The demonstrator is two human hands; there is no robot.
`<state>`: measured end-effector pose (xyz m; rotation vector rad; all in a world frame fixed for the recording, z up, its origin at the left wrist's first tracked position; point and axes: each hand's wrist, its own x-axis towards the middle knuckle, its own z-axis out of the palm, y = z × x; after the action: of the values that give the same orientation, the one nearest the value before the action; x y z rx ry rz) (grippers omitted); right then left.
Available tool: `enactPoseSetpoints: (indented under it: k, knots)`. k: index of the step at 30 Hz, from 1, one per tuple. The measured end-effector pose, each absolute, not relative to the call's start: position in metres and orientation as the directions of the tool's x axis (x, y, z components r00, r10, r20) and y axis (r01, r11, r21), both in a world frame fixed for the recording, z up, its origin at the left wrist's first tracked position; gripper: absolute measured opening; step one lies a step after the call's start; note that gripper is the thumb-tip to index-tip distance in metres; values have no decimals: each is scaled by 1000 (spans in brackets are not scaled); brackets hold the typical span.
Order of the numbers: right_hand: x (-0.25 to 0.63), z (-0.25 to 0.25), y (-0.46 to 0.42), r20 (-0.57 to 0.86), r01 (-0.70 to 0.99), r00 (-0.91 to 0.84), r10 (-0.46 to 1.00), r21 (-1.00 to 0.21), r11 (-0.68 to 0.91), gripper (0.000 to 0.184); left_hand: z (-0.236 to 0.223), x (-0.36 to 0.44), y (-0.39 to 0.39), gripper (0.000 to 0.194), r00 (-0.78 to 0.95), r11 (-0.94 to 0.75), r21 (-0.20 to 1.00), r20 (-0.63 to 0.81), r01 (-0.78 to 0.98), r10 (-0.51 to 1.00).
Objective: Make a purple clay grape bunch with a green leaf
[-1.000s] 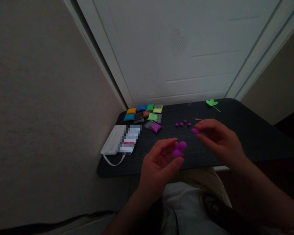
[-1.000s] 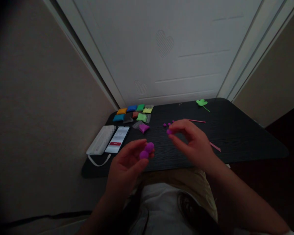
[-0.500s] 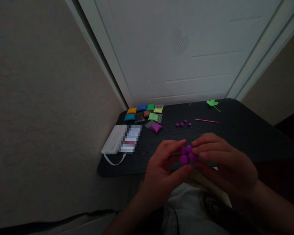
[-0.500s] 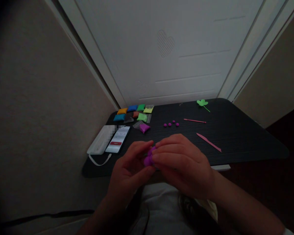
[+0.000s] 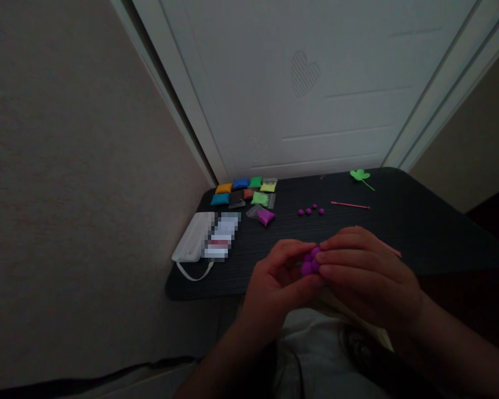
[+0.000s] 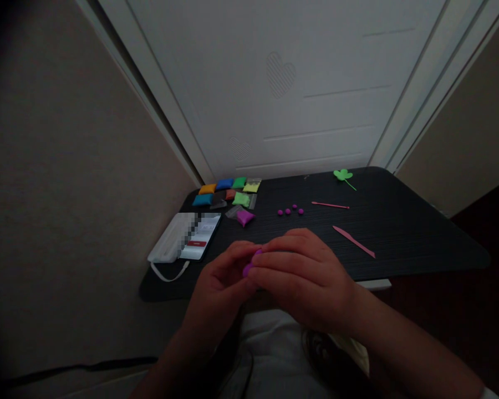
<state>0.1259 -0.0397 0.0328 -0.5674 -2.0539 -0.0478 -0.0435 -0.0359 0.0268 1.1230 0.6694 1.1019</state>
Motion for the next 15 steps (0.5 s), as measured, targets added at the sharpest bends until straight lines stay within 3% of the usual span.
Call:
enactPoseSetpoints:
  k: [2,6,9,15]
  knots:
    - [127,34,-41,792,428,-412,451,-269,863,49,25,-43,-35,29,424,234,852,-15,-468,906]
    - [126,34,-40,760,509,-319,567,-367,779,56,18,-41,-34,22,541,528,565,-164,-634,825]
    - [120,31,-36,726,521,-325,606,-397,756,60,12,-38,-33,20,566,589,447,-203,-673,799]
    - [106,26,-30,682,509,-324,655,-458,729,49,9,-35,-33,18,598,603,370,-141,-707,789]
